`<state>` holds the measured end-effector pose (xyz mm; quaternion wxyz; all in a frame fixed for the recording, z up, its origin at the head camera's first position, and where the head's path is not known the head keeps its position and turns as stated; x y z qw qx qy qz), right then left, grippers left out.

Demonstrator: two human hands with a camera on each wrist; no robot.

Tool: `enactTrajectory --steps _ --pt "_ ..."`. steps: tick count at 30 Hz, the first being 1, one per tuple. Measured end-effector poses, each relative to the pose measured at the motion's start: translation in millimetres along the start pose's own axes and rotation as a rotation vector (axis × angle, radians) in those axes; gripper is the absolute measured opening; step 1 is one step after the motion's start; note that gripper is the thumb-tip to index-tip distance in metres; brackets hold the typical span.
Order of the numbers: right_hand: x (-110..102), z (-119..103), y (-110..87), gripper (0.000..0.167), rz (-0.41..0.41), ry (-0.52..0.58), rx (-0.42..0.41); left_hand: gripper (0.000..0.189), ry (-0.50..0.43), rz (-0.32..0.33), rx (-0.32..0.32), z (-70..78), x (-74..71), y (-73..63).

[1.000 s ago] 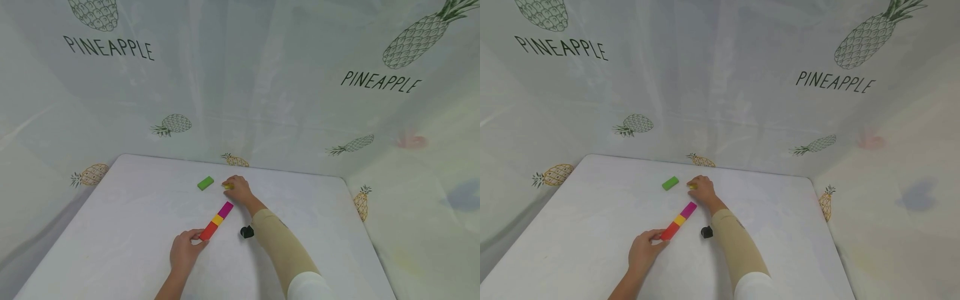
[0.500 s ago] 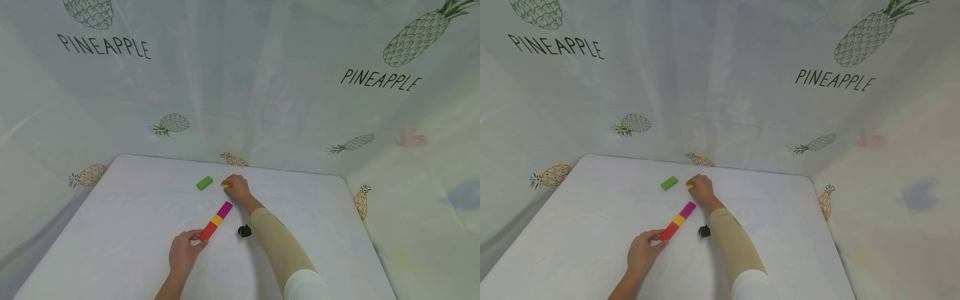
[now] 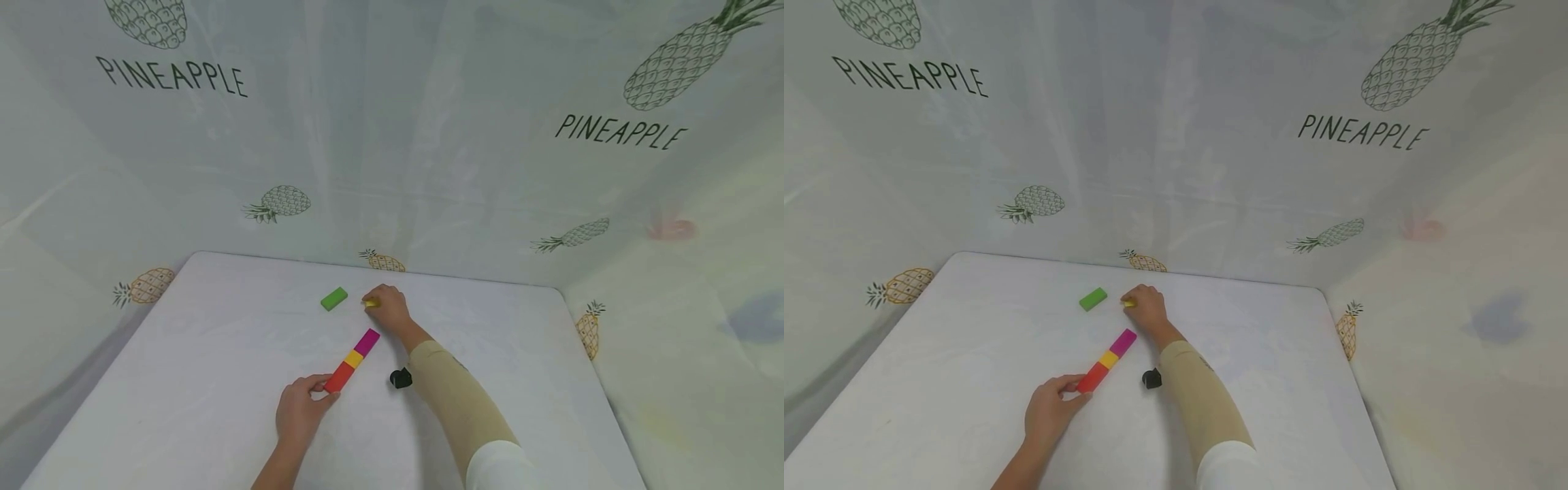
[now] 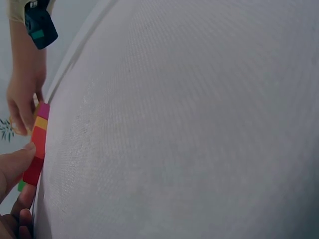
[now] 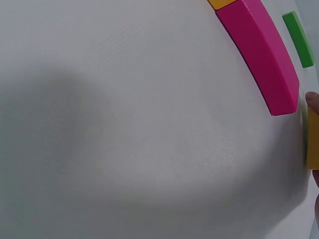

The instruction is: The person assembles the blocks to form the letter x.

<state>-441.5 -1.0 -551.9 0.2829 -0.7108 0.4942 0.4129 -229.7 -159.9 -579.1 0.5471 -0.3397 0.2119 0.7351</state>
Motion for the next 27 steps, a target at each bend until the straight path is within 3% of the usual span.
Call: enactTrajectory --steps 27 --pt "-10 -13 -33.0 0.021 -0.028 0.065 -0.006 0.045 -0.037 -0.021 0.004 0.2 -1.4 -3.9"
Point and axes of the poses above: each hand's wrist, its own y-axis towards the middle knuckle, its own x-axis out of the palm, z = x × y, the point moved 10 cm from there along y, towards the middle knuckle, and after that the axes turned 1 degree about x, right-handed, at the moved point
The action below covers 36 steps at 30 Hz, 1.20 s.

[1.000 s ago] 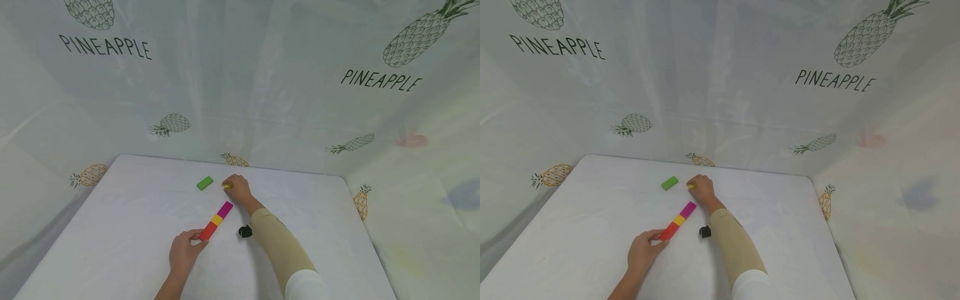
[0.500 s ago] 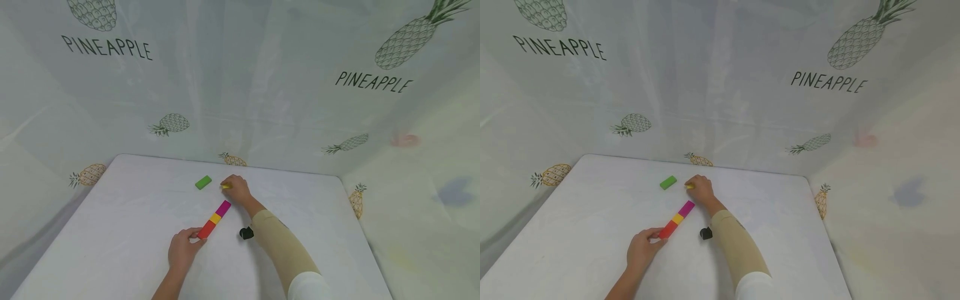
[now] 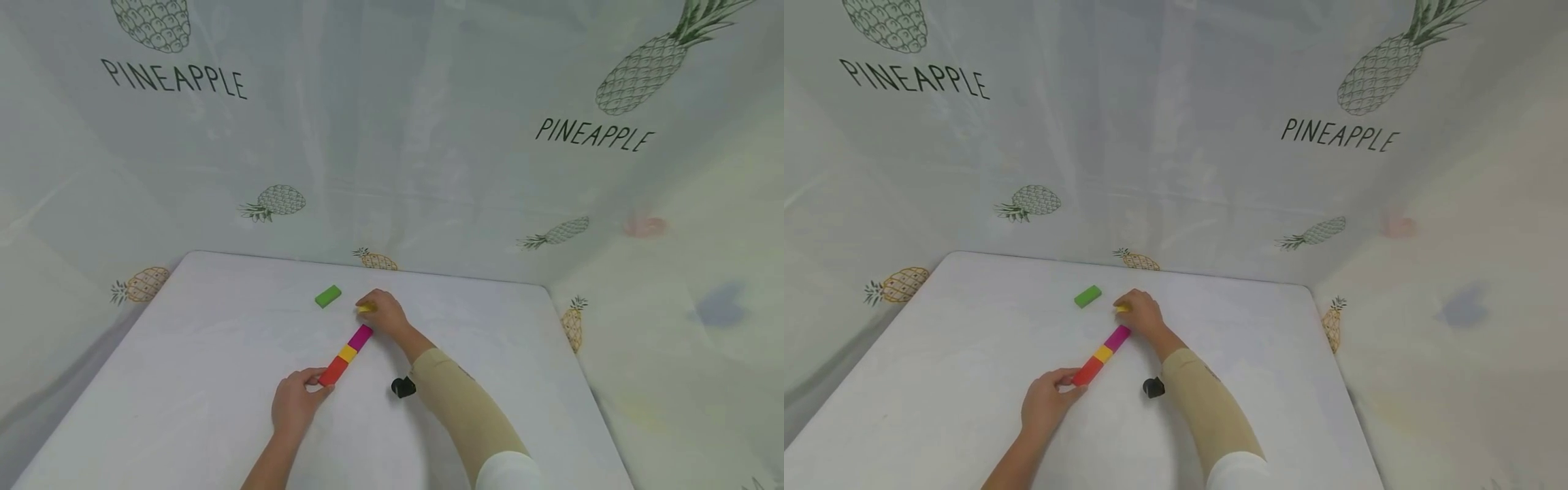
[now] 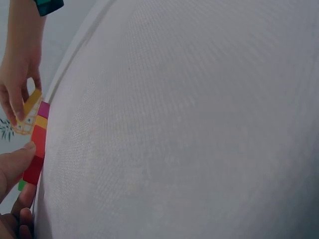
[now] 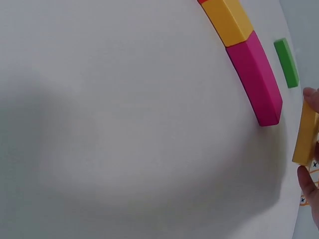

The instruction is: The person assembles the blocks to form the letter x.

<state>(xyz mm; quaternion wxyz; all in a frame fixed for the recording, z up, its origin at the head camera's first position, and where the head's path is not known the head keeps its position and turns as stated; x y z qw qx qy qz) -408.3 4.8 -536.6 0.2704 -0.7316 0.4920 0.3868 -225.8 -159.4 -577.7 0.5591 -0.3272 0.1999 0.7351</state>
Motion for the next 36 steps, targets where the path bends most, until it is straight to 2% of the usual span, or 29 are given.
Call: enactTrajectory --steps 5,15,23,36 --pt "1 -3 -6.3 0.022 -0.013 0.031 0.0 0.046 0.0 -0.003 0.001 -1.7 0.7 1.5" --pt "-1 -6 -21.1 0.022 -0.002 0.006 -0.034 0.043 0.011 0.002 0.011 0.8 0.0 1.5" --pt "-2 -6 -36.6 0.023 0.024 0.019 -0.002 0.044 0.01 -0.005 -0.001 0.3 0.6 0.3" --pt "5 -4 -59.3 0.024 0.025 0.117 -0.013 0.045 0.011 -0.001 -0.008 1.7 0.2 -1.2"
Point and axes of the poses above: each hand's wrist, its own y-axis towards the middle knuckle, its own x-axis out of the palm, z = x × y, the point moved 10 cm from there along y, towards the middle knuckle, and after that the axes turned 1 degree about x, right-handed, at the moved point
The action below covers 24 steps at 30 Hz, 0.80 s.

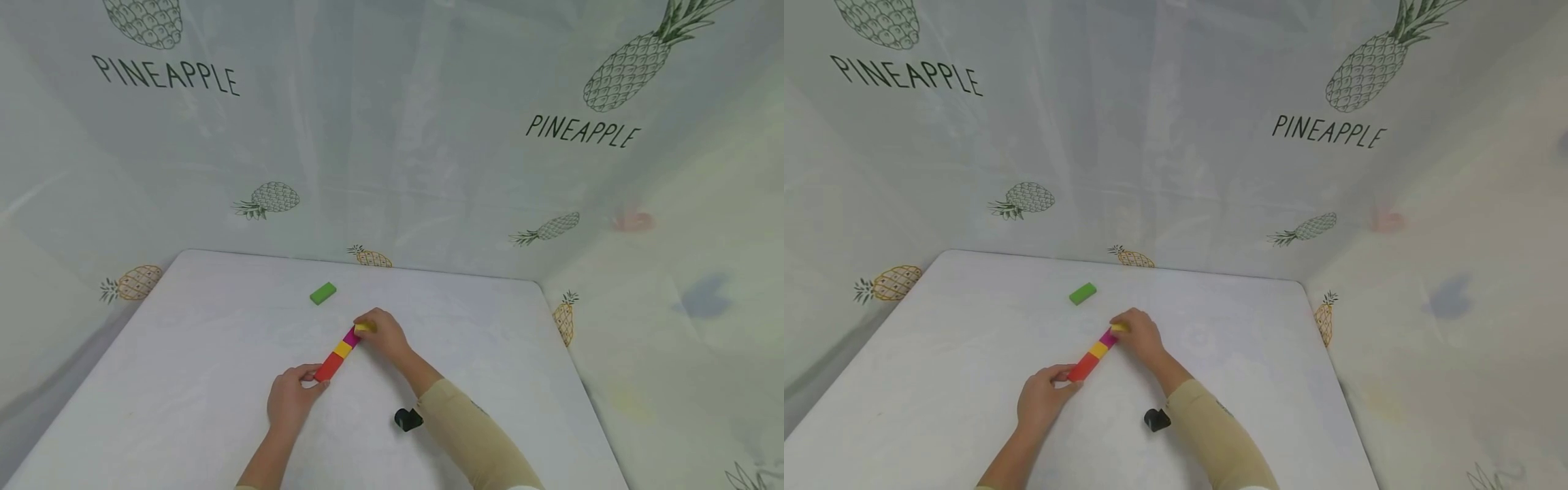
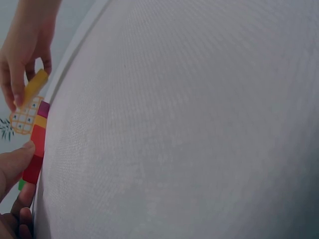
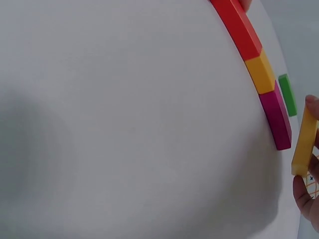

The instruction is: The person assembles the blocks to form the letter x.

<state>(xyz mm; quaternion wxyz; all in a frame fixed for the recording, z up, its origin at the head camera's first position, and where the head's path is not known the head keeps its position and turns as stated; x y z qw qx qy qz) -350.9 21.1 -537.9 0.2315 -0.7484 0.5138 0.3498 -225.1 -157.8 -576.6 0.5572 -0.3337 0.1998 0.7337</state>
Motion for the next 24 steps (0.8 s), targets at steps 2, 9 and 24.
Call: enactTrajectory --steps 2,9,24 --pt "0 0 -4.5 0.023 0.004 0.008 0.0 0.045 0.002 0.005 0.003 1.0 -0.5 -0.4" --pt "2 1 -15.5 0.023 0.032 0.016 -0.007 0.046 0.006 0.003 -0.008 0.0 0.8 -0.3" --pt "11 0 -36.8 0.024 0.078 0.043 -0.015 0.047 -0.001 -0.013 -0.011 -0.8 1.1 0.8"
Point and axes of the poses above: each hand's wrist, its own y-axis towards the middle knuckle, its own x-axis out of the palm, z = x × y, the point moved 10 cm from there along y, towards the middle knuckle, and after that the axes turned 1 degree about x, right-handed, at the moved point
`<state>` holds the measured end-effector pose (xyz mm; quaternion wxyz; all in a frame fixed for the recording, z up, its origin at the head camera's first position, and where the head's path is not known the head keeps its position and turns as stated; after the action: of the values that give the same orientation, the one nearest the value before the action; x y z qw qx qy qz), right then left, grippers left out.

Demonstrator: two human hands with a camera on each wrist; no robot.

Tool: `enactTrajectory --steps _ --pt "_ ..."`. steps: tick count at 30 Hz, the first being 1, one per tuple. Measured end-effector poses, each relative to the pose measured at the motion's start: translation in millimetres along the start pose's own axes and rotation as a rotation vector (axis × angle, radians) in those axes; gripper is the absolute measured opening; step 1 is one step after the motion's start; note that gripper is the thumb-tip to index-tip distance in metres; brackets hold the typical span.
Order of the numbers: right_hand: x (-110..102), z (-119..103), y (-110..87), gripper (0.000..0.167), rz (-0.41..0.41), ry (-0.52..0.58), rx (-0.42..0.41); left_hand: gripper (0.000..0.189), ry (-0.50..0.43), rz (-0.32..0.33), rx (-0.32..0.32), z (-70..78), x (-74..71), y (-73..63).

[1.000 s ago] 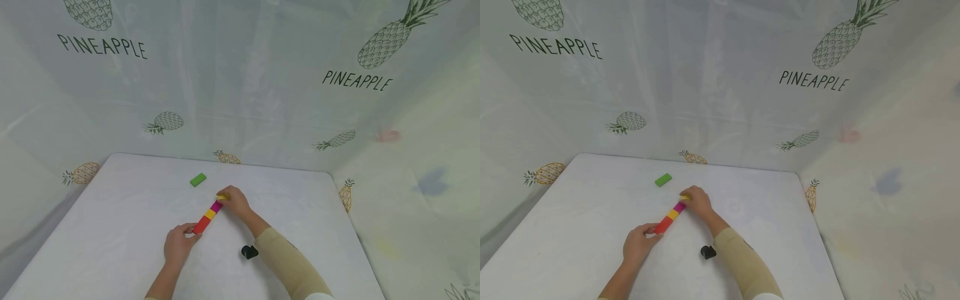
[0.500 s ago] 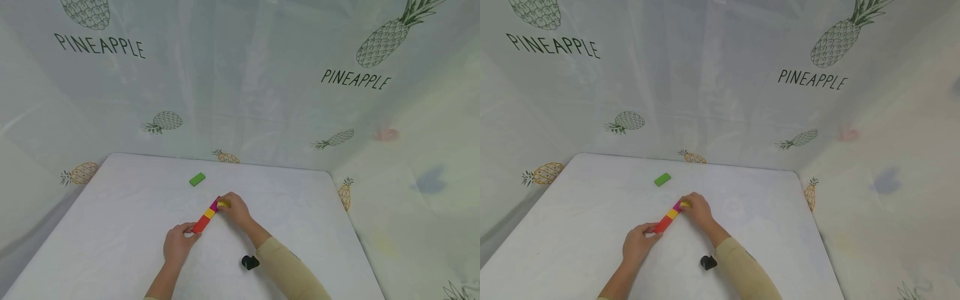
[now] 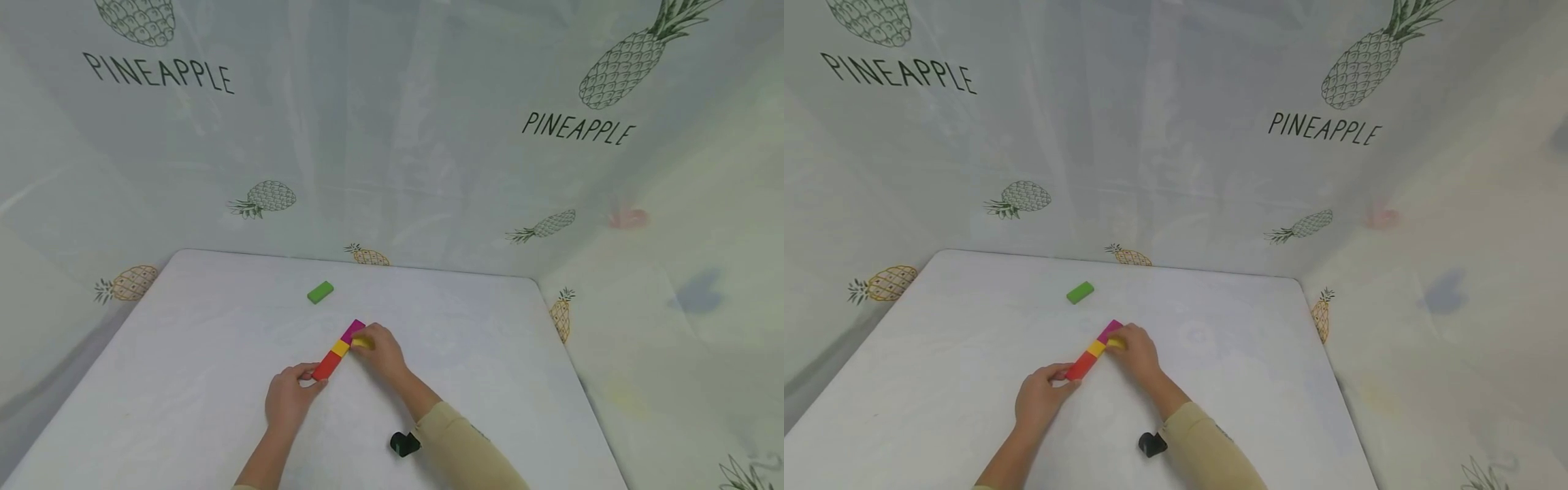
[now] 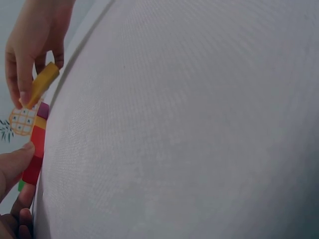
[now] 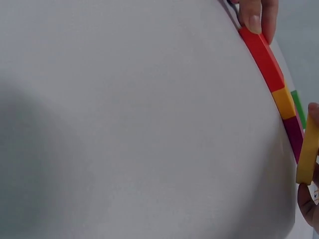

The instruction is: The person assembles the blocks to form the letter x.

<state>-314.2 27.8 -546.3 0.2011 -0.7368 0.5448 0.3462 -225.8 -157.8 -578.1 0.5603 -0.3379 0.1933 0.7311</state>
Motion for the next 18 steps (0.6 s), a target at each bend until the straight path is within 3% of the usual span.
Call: enactTrajectory --steps 18 --pt "9 -1 -16.6 0.023 0.097 0.044 0.037 0.047 0.005 -0.007 0.0 -1.9 1.8 2.1"
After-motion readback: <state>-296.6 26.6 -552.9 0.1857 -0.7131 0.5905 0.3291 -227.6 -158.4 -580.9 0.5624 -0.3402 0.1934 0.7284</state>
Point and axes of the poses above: each hand's wrist, its own y-axis towards the middle knuckle, its own x-axis out of the palm, z = x × y, the point moved 10 cm from there along y, towards the middle knuckle, and after that the axes turned 1 degree about x, right-handed, at the moved point
